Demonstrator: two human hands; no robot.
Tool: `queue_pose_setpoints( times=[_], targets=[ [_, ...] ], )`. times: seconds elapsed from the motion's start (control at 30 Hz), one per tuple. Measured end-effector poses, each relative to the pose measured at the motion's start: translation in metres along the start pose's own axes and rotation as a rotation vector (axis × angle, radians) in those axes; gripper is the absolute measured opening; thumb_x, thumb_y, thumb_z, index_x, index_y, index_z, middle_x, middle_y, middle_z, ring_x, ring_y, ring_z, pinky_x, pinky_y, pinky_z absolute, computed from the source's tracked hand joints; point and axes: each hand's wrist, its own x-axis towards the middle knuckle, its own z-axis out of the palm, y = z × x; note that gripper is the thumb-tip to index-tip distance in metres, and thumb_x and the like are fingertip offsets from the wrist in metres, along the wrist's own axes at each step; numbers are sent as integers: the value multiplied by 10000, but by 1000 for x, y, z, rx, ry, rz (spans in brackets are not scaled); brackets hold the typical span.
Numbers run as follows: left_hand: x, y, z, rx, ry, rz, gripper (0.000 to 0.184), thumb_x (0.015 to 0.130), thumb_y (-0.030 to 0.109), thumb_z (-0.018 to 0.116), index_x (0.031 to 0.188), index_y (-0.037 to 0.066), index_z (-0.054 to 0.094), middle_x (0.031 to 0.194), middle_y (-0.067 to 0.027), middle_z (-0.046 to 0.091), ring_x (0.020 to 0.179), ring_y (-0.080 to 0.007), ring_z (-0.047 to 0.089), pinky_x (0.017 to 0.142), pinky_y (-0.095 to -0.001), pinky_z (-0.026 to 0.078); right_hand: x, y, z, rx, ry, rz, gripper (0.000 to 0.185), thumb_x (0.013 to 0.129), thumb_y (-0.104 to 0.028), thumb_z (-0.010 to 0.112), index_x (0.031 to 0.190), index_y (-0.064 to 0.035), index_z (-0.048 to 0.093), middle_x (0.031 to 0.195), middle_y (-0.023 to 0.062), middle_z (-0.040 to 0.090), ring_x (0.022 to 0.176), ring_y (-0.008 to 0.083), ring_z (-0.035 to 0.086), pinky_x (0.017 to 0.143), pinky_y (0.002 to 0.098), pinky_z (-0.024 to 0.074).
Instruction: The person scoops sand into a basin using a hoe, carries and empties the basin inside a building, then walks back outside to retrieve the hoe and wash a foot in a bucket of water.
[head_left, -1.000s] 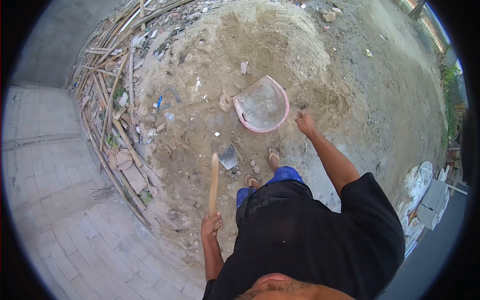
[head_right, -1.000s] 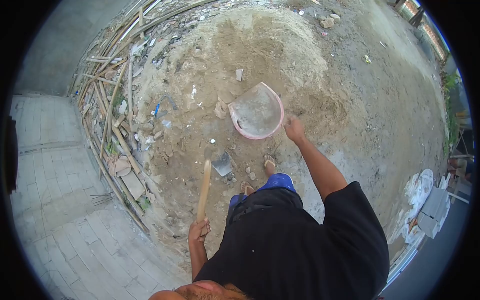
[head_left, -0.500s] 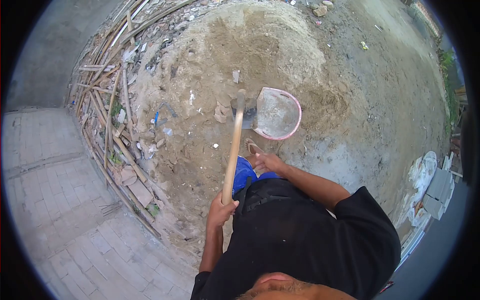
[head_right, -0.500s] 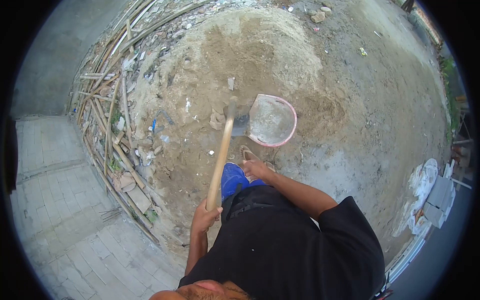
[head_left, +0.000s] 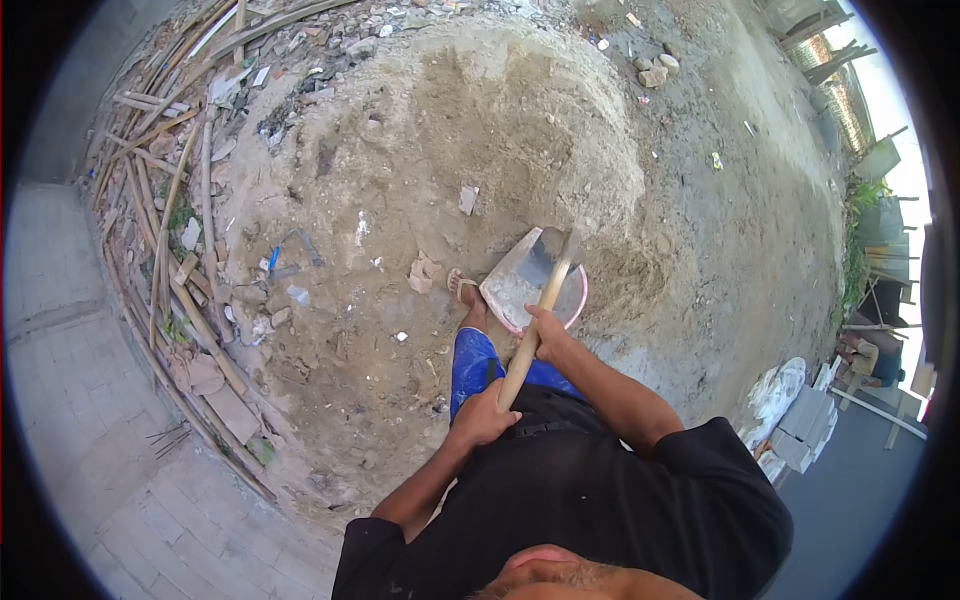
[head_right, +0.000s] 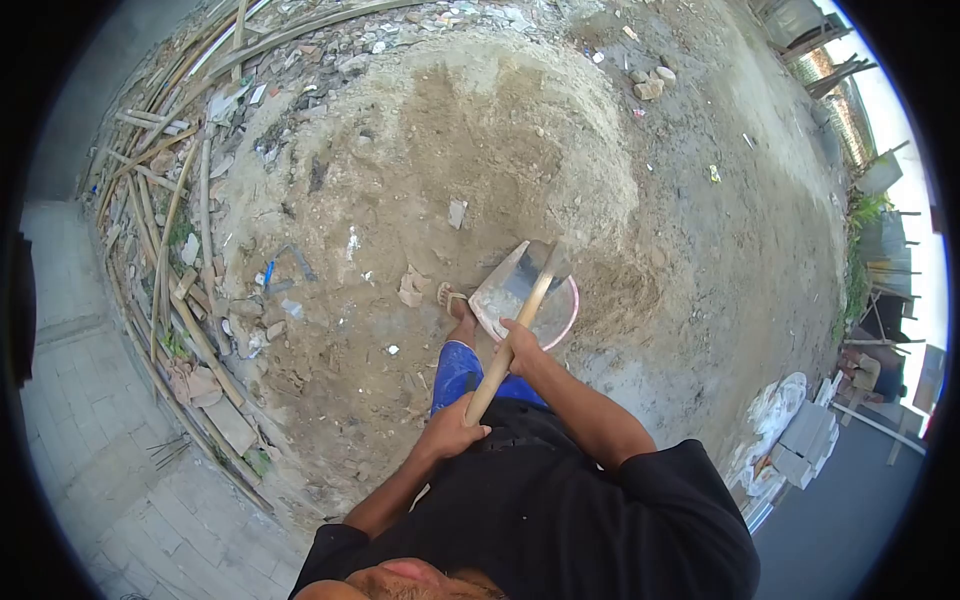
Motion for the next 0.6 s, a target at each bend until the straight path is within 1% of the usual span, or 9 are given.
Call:
queue_pose_setpoints(
  times=[0.03, 0.13, 0.2, 0.27, 0.37, 0.47, 0.57, 0.6],
  targets=[
    [6, 9, -15, 55, -42, -41, 629, 725, 230, 717, 1260, 23, 461, 940, -227, 652, 884, -428, 627, 767, -482, 472, 6, -6, 9, -3, 25, -10, 392, 871, -251, 636, 1083, 24, 456, 801, 105, 468, 615, 234, 515, 534, 422, 491],
    [29, 12, -45, 201, -118, -52, 664, 747, 271, 701, 1288, 9, 421, 972, -263, 632, 914, -449, 606, 768, -503, 463, 27, -17, 35, 46, 57, -27, 290, 855, -208, 660, 964, -2, 488, 725, 86, 471, 558, 206, 501, 471, 365, 469],
    [38, 14, -55, 258, -57, -1, 664, 751, 257, 696, 1289, -4, 407, 957, -269, 633, 905, -447, 611, 770, -515, 463, 34, -23, 43, 105, 60, -20, 242, 846, -179, 669, 896, -15, 498, 673, 71, 470, 519, 189, 487, 434, 330, 452],
    [49, 15, -61, 295, -34, 47, 660, 757, 237, 688, 1287, -26, 396, 925, -284, 629, 880, -447, 616, 768, -518, 471, 41, -31, 53, 92, 68, -54, 226, 842, -168, 669, 885, -18, 505, 660, 61, 479, 505, 183, 484, 428, 324, 450],
    [65, 15, -66, 262, 8, 48, 669, 753, 223, 690, 1297, -18, 385, 922, -281, 630, 867, -451, 615, 757, -518, 471, 52, -52, 67, 28, 65, -96, 201, 836, -147, 666, 874, -18, 517, 653, 57, 489, 496, 179, 488, 429, 322, 454],
    [74, 24, -77, 236, 83, 69, 586, 741, 180, 686, 1216, -35, 420, 879, -257, 643, 839, -423, 636, 742, -502, 490, 57, -63, 81, -33, 56, -111, 179, 828, -127, 664, 850, -16, 526, 656, 60, 496, 495, 179, 494, 430, 324, 455],
    [81, 22, -84, 240, 78, 65, 596, 736, 179, 686, 1221, -36, 414, 877, -255, 643, 841, -426, 633, 743, -505, 489, 58, -70, 93, -72, 42, -119, 150, 832, -101, 649, 821, -29, 518, 661, 54, 495, 507, 165, 496, 431, 306, 456],
    [81, 22, -86, 224, 106, 78, 597, 735, 179, 686, 1226, -26, 418, 877, -257, 643, 842, -430, 631, 744, -507, 486, 59, -72, 98, -80, 33, -122, 142, 835, -91, 641, 812, -36, 512, 664, 49, 493, 513, 157, 497, 432, 297, 457]
  ],
)
